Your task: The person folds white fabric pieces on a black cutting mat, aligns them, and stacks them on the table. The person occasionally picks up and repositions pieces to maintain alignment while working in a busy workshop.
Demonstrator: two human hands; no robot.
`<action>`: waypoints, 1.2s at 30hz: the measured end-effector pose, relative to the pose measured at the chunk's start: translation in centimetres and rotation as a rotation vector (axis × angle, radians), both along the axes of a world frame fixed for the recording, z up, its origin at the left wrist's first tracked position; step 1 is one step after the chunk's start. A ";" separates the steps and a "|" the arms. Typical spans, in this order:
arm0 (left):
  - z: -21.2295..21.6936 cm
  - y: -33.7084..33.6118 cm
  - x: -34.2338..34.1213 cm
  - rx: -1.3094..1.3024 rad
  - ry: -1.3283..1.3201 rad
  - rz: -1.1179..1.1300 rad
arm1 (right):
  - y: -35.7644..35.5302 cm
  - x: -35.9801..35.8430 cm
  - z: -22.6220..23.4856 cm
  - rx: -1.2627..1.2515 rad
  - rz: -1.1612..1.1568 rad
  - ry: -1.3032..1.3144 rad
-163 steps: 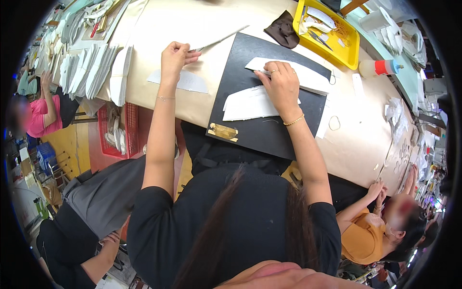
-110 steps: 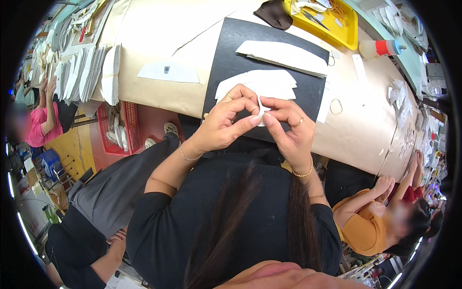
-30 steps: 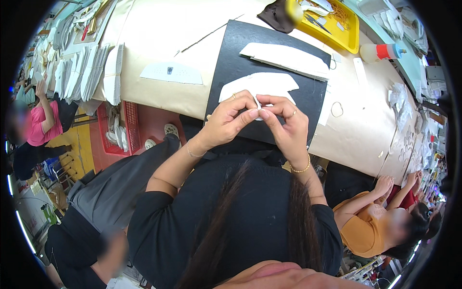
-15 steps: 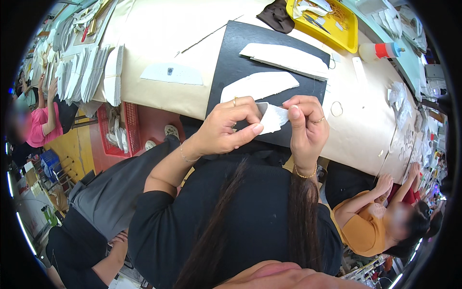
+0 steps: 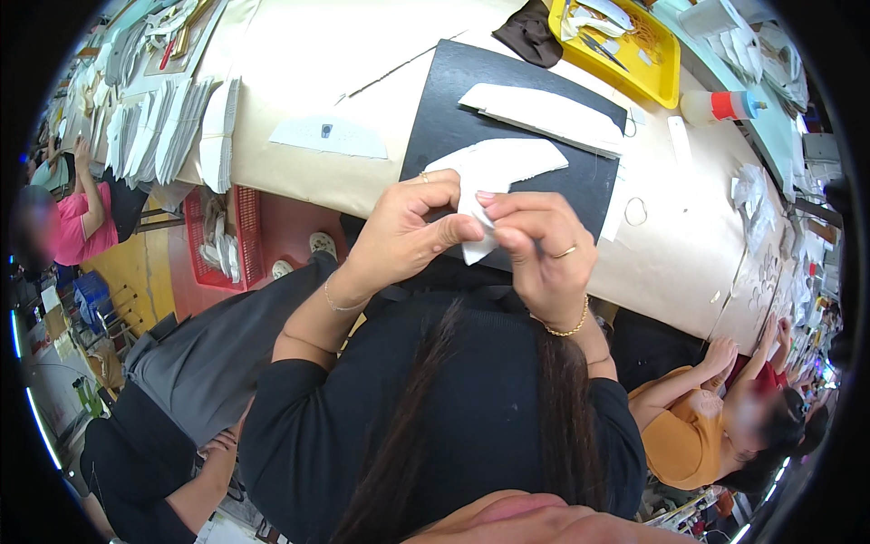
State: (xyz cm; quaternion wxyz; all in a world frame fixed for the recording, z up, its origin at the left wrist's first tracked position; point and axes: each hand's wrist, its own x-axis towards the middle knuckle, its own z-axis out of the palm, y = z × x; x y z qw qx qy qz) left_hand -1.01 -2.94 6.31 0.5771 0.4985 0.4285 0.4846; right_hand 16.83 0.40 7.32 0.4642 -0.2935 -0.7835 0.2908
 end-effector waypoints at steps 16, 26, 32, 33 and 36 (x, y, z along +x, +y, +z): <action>1.0 -0.4 0.6 0.166 0.208 -0.009 | -0.4 1.7 0.3 -0.559 0.079 0.237; 1.7 -1.1 -0.2 0.167 0.253 -0.161 | 4.5 7.0 -1.1 -0.553 -0.199 0.473; 1.9 -0.5 -0.2 0.204 0.274 -0.131 | 5.7 6.8 -2.8 -0.539 -0.338 0.515; 1.9 -0.7 -0.3 0.218 0.262 -0.130 | 6.0 7.1 -2.9 -0.542 -0.324 0.519; 1.8 -1.2 -1.0 0.219 0.383 -0.142 | 7.2 9.1 -3.5 -0.510 -0.417 0.542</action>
